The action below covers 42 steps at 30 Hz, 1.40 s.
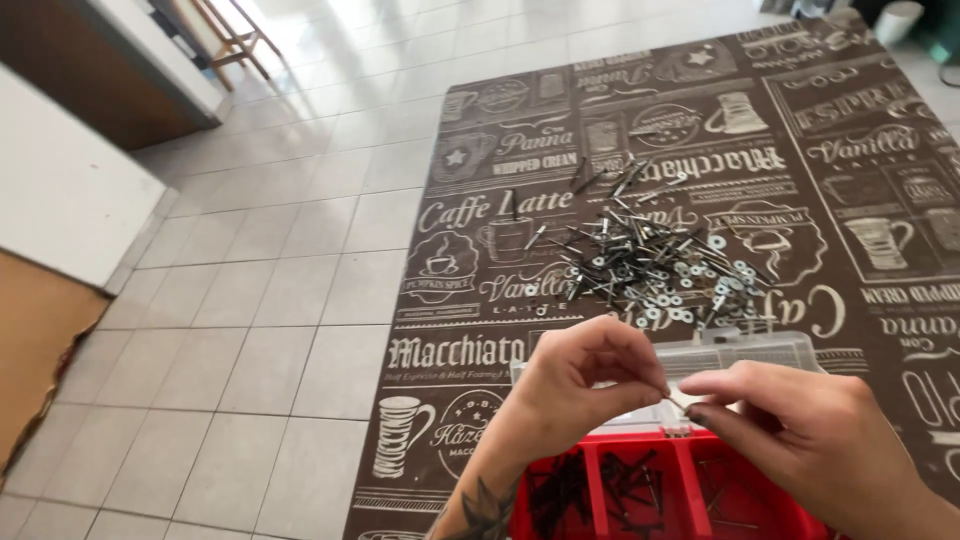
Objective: The person sorts a mixed pile of screws, bolts, and washers on a table into compartments of a red plastic organizer. They pick up individual fasteners, examine them, and place them into the appropriate sections of the organizer.
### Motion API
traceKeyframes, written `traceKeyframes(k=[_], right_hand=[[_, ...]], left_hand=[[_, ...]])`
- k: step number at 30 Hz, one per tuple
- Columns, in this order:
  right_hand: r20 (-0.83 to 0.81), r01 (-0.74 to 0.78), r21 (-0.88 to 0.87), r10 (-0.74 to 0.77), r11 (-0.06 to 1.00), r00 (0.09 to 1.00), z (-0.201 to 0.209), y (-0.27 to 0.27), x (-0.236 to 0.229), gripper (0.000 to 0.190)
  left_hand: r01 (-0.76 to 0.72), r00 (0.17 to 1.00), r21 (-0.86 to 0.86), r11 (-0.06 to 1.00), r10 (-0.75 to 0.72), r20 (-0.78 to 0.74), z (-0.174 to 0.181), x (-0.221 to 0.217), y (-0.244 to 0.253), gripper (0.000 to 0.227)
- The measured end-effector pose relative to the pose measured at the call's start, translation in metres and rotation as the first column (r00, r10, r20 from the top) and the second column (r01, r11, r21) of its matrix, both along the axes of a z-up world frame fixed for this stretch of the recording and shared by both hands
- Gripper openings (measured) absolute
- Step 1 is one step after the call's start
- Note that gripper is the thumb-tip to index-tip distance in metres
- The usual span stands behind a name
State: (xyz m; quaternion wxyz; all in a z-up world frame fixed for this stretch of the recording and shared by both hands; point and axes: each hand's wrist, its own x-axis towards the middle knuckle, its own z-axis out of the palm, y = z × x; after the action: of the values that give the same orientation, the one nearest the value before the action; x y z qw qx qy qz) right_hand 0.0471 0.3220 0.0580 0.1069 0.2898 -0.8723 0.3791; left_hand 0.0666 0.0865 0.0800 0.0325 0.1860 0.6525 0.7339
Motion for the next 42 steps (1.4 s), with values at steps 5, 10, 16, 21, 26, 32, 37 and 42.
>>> traceKeyframes(k=[5,10,16,21,26,32,37,42], right_hand=[[-0.137,-0.112,-0.036,0.106,0.993,0.985,0.01,-0.009,0.006,0.014],[-0.155,-0.094,-0.027,0.089,0.995,0.984,0.015,-0.012,0.007,0.013],[-0.091,-0.135,-0.029,0.131,0.99,0.987,0.023,-0.007,0.012,0.015],[-0.025,-0.141,-0.035,0.14,0.989,0.99,0.03,-0.002,0.013,0.012],[0.23,-0.165,0.2,0.117,0.966,0.966,0.017,0.033,-0.006,0.005],[0.452,-0.307,0.628,-0.014,0.715,0.892,0.013,0.032,-0.011,0.014],[0.461,-0.296,0.653,-0.057,0.697,0.885,0.007,0.038,-0.018,0.022],[0.329,-0.012,0.395,-0.13,0.919,0.935,0.016,0.03,-0.019,0.022]], left_hand=[[0.017,0.999,0.006,1.0,-0.017,-0.031,-0.002,-0.002,0.001,0.022],[-0.062,0.997,-0.083,0.995,0.057,-0.058,0.006,0.0,0.0,0.022],[0.011,1.0,-0.173,0.985,-0.016,-0.025,0.013,0.005,0.007,0.022],[0.066,0.979,-0.238,0.969,-0.109,-0.171,0.017,0.002,-0.002,0.023],[-0.24,0.948,-0.032,0.97,0.227,-0.222,-0.011,-0.016,-0.032,0.013],[-0.485,0.87,-0.001,0.875,0.482,-0.103,-0.017,-0.026,-0.037,0.005],[-0.573,0.819,-0.011,0.819,0.572,-0.056,-0.02,-0.029,-0.038,0.004],[-0.566,0.821,0.05,0.823,0.569,-0.059,-0.021,-0.026,-0.037,0.021]])
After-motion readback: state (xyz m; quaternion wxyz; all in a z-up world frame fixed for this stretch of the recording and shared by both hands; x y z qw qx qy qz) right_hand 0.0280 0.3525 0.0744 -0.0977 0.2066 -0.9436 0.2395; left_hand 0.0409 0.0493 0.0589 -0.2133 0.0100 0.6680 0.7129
